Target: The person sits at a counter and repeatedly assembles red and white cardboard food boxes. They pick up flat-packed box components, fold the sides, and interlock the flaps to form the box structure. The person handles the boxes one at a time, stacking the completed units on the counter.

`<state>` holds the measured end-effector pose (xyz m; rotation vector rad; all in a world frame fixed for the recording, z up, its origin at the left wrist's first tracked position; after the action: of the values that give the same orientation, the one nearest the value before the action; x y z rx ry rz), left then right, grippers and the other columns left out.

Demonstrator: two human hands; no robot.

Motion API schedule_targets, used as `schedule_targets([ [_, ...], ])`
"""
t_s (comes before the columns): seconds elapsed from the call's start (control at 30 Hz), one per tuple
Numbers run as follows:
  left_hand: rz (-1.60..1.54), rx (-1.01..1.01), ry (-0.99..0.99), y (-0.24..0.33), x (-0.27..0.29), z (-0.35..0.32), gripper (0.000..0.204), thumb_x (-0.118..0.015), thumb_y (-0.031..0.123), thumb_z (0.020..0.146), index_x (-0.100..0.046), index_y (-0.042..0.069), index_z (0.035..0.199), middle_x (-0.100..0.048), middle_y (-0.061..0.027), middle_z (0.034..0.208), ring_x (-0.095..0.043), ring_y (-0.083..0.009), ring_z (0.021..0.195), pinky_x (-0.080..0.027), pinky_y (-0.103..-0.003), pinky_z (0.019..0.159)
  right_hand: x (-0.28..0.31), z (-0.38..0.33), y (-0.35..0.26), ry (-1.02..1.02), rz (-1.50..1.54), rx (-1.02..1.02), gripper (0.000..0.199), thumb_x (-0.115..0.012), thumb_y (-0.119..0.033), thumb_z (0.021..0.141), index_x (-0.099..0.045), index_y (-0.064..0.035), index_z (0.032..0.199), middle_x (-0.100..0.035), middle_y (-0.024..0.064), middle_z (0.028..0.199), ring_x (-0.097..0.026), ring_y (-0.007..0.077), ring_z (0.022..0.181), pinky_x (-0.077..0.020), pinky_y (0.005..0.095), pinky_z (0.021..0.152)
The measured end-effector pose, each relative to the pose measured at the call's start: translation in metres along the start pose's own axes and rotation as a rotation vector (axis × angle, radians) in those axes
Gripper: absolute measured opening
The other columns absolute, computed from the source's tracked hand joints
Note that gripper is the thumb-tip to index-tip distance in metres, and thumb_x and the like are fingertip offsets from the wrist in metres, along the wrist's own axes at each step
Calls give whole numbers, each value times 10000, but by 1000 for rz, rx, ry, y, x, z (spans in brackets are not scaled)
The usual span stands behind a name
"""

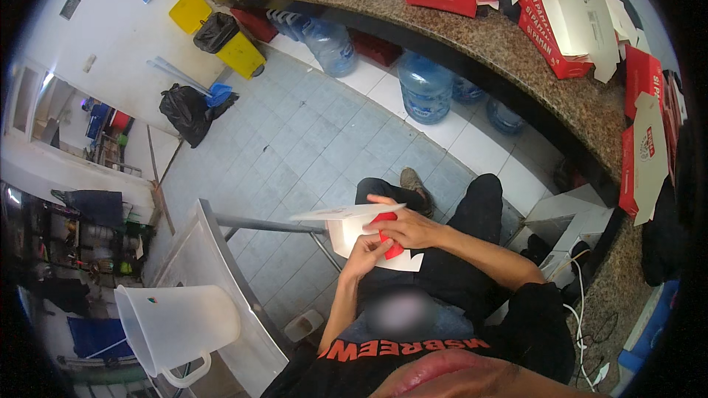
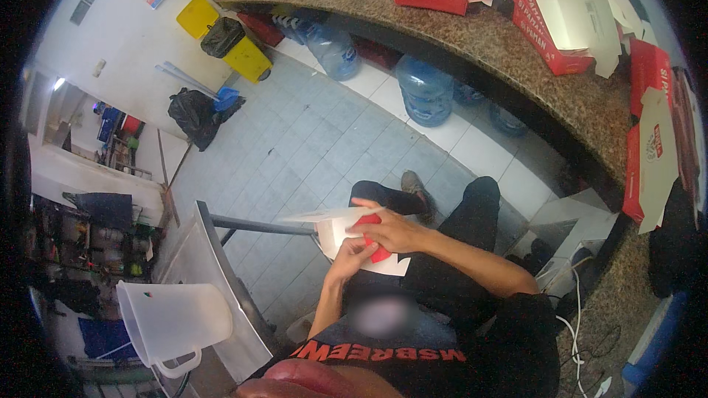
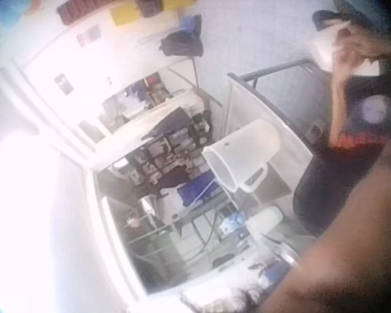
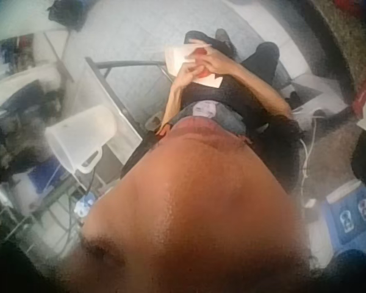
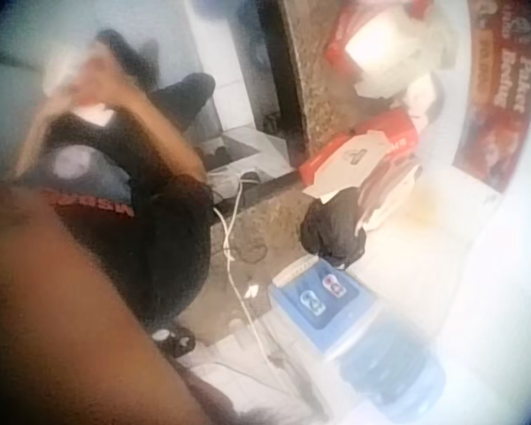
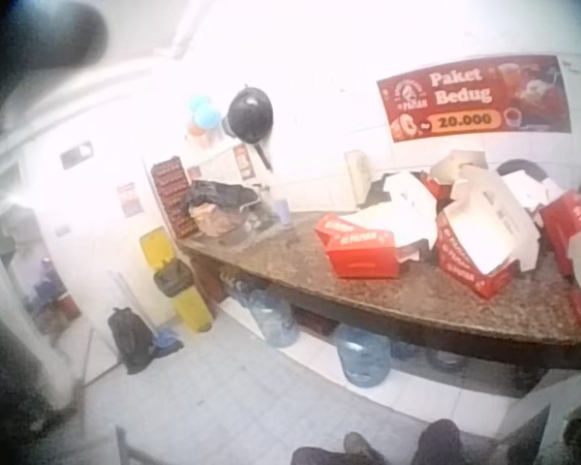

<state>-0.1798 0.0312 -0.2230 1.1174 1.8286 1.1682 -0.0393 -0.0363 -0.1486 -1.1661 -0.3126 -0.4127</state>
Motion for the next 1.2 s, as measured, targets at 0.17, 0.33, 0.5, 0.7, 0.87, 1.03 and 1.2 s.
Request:
schedule_targets([
  [0.17,7,16,-103,16,-3,-3,219,-645,162,1010,-740,-26,1068,-722,-29,951,-629,-96,856,-520,-286,782,17,4,2,-117,-175,-82,388,-519,-237,1008,-564,-73,1356,-450,278,1479,-596,399,1174,-483,480,972],
  [0.33,199,-17,-80,14,5,-2,223,-641,149,1010,-735,-47,1054,-706,-9,911,-604,-85,795,-508,-285,727,11,-5,5,-243,-153,-207,370,-517,-238,1014,-573,-58,1333,-425,242,1512,-620,402,1076,-496,487,924],
  [0.5,415,54,-30,31,4,-3,228,-637,133,1008,-742,-69,1027,-704,-15,849,-600,-83,761,-507,-290,679,9,-7,-3,-180,-292,5,313,-506,-244,1016,-619,-28,1214,-367,256,1529,-656,406,1002,-520,512,870],
  [0.7,580,95,166,86,-2,-16,224,-699,146,942,-754,-70,927,-660,-62,621,-551,-86,576,-467,-314,544,20,-2,25,-120,-193,-232,279,-505,-230,1030,-546,-12,1200,-571,294,1236,-644,471,972,-546,512,777],
  [0.87,723,59,124,102,6,-9,241,-676,180,958,-754,-46,991,-713,-74,752,-615,-120,641,-495,-320,597,21,-3,3,28,-83,-110,226,-535,-177,1016,-554,-26,1183,-593,271,1137,-631,485,971,-532,522,829],
  [1.03,444,-199,179,122,31,-6,230,-679,186,947,-753,-16,1029,-756,-175,1009,-695,-239,910,-522,-378,823,54,-2,28,144,-46,-159,187,-574,-174,992,-599,-31,1110,-612,247,1123,-622,434,1002,-497,474,907],
  [1.2,740,-440,331,124,15,5,272,-730,242,884,-736,-22,948,-716,-200,931,-650,-363,952,-499,-440,879,57,-4,28,109,-103,-324,288,-592,-220,988,-573,-37,1209,-630,265,1059,-622,452,1001,-510,492,873],
])
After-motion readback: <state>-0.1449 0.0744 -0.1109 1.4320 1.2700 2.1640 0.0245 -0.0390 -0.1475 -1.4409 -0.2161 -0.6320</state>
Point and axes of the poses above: each hand's wrist, its own z-axis towards the middle knuckle, its own x-axis out of the back of the hand, y = z × x, the point moved 6 cm from there along z, towards the middle knuckle
